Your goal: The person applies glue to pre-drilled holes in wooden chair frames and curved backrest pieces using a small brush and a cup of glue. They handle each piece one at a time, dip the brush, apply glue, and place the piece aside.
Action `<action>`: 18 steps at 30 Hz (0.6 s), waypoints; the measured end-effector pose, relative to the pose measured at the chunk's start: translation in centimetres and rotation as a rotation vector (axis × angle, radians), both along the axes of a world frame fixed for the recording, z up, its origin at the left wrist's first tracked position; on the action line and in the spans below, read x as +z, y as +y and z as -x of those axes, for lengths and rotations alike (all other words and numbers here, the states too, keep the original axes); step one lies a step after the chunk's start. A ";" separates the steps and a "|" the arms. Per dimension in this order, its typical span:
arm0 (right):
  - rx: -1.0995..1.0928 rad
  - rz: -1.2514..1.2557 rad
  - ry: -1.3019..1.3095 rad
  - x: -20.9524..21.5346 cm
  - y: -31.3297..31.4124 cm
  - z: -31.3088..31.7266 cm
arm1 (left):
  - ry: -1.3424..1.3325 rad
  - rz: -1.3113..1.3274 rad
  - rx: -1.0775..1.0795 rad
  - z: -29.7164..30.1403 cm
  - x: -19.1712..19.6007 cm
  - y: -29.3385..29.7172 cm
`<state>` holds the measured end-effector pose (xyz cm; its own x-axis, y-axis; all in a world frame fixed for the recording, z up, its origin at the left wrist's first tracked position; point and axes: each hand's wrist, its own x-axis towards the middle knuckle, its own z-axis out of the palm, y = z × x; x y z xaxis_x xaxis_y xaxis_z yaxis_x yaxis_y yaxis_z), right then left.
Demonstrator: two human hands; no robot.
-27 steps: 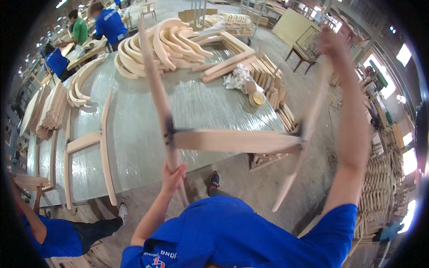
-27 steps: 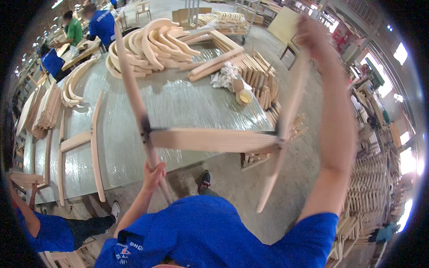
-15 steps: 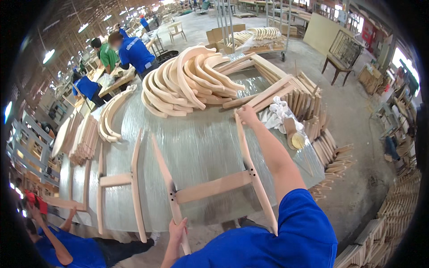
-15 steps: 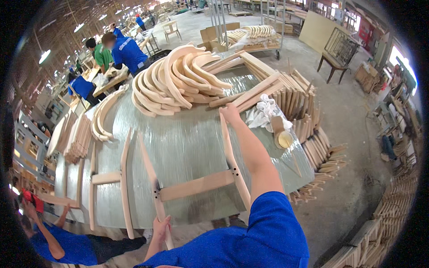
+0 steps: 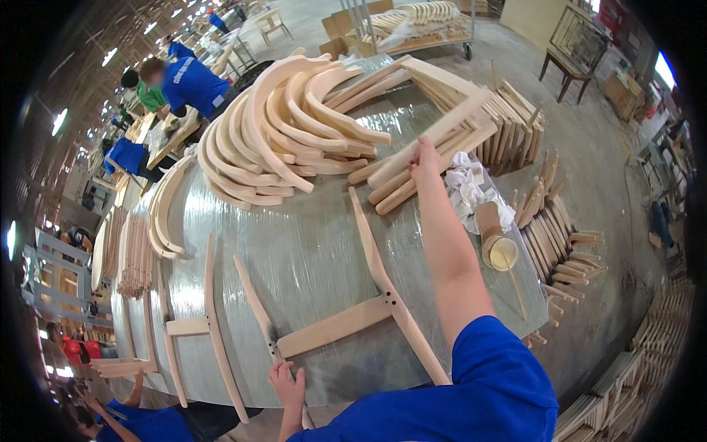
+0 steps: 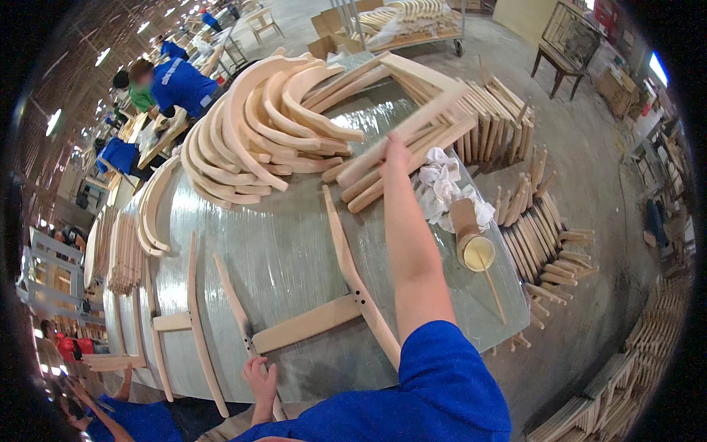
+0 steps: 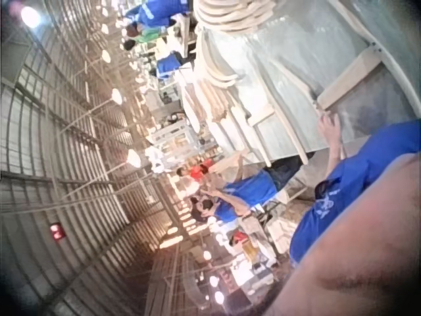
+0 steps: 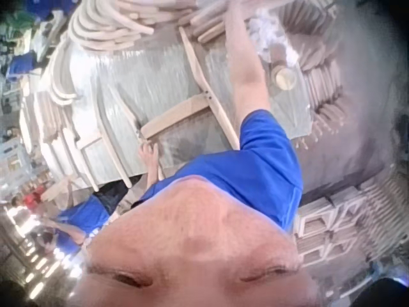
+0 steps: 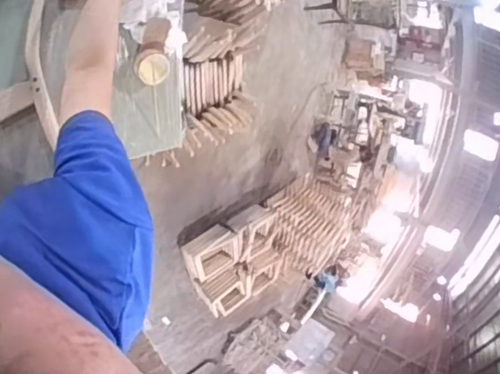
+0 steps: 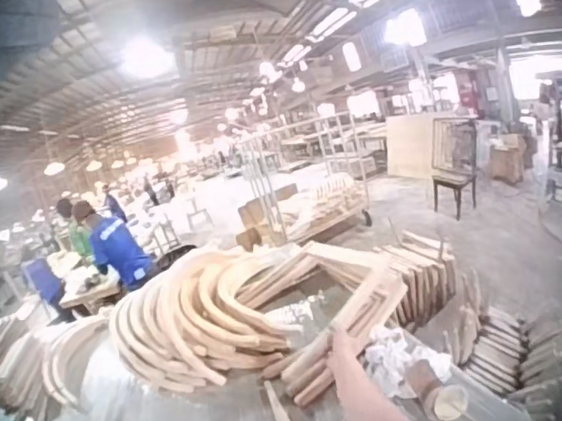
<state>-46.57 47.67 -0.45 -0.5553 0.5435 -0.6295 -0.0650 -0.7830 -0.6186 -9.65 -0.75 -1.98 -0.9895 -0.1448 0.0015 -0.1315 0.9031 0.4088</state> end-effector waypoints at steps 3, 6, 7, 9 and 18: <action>-0.095 0.113 0.412 3.4 0.0 1.7 | -0.007 0.012 -0.043 2.0 0.1 1.2; -0.173 -0.130 0.635 6.8 0.8 3.4 | 0.062 -0.065 -0.104 4.0 0.7 2.3; -0.184 -0.166 0.676 7.8 0.5 3.9 | 0.107 -0.088 -0.140 4.8 0.9 2.6; -0.171 -0.206 0.746 9.8 -2.2 4.5 | 0.184 -0.113 -0.169 6.2 3.1 4.0; 0.152 -0.894 0.995 17.3 -20.8 -2.1 | 0.627 0.127 -0.398 20.3 16.6 15.1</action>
<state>-44.43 26.85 16.83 -0.6568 0.4457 0.6083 -0.7310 -0.1781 -0.6588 -29.94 14.38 14.65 -0.7755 0.2625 0.5742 0.4376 0.8790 0.1892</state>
